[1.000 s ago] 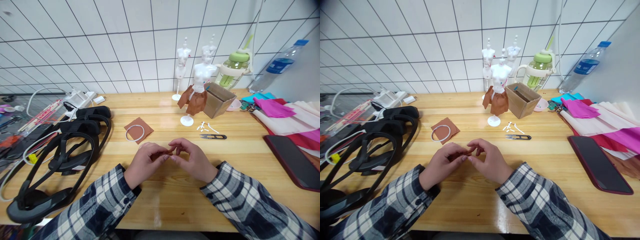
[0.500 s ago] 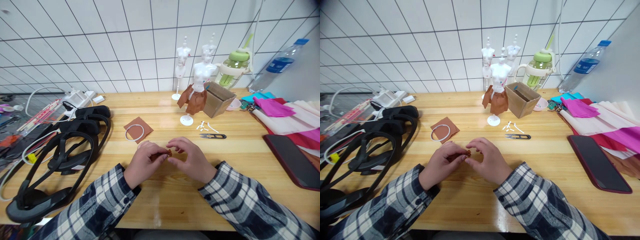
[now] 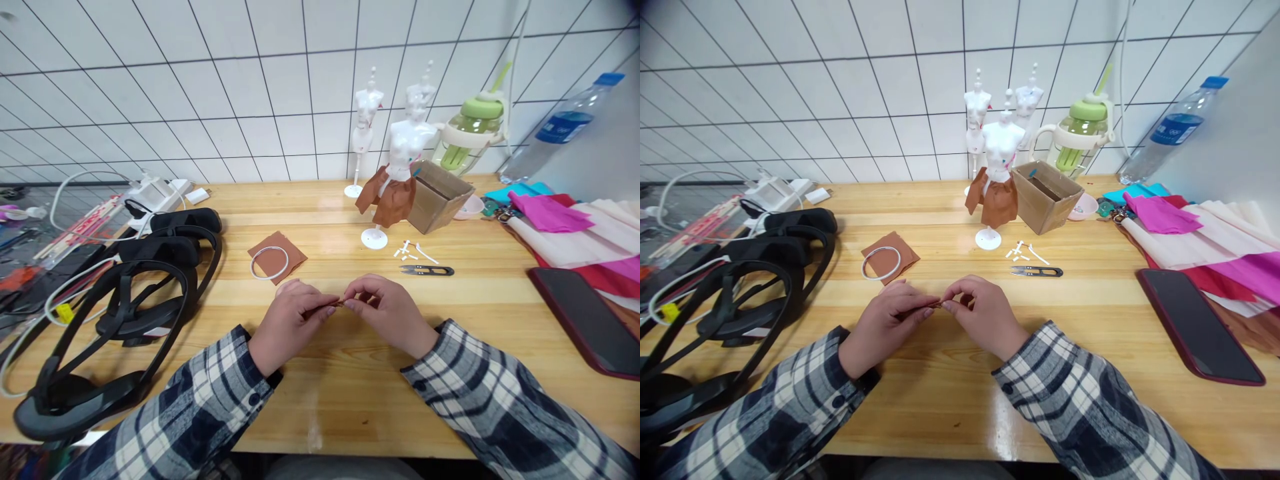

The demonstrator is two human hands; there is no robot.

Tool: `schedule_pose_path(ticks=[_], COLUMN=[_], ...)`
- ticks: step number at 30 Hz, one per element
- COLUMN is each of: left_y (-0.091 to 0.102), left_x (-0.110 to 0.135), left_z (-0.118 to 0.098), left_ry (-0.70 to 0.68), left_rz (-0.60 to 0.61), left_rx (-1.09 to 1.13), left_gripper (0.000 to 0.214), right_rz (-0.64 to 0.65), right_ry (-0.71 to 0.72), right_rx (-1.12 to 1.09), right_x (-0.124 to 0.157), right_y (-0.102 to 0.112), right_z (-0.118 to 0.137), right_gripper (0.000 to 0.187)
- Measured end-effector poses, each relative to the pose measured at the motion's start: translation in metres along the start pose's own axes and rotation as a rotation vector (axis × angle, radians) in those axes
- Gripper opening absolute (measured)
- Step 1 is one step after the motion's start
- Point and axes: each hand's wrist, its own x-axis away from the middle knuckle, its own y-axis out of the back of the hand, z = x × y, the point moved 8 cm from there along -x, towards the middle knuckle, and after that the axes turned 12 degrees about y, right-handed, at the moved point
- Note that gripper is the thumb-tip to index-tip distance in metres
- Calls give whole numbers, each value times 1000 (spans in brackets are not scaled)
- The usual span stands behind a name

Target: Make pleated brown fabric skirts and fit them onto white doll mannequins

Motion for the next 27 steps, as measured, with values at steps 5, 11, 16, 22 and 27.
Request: schedule_pose_path(ticks=[5,11,16,22,27], left_y=[4,11,19,13,5], left_x=[-1,-3,-3,-2,-1], left_z=[4,5,3,0,-4], left_ry=[-27,-29,9,81,108], left_rz=[-40,-76,-117,-63,-24], left_rx=[-79,-130,-124,-24,42], left_gripper=[16,14,14,16,18], right_rz=[-2,-80,13,30,-95], right_ry=[64,-16,-161,-304,-404], right_rx=[39,-53,-202,-625,-753], right_x=[-1,-2,4,12,15], right_y=[4,15,-1,-35,-39], right_z=[4,-11,-21,-15,-21], right_gripper=[6,14,36,30,32])
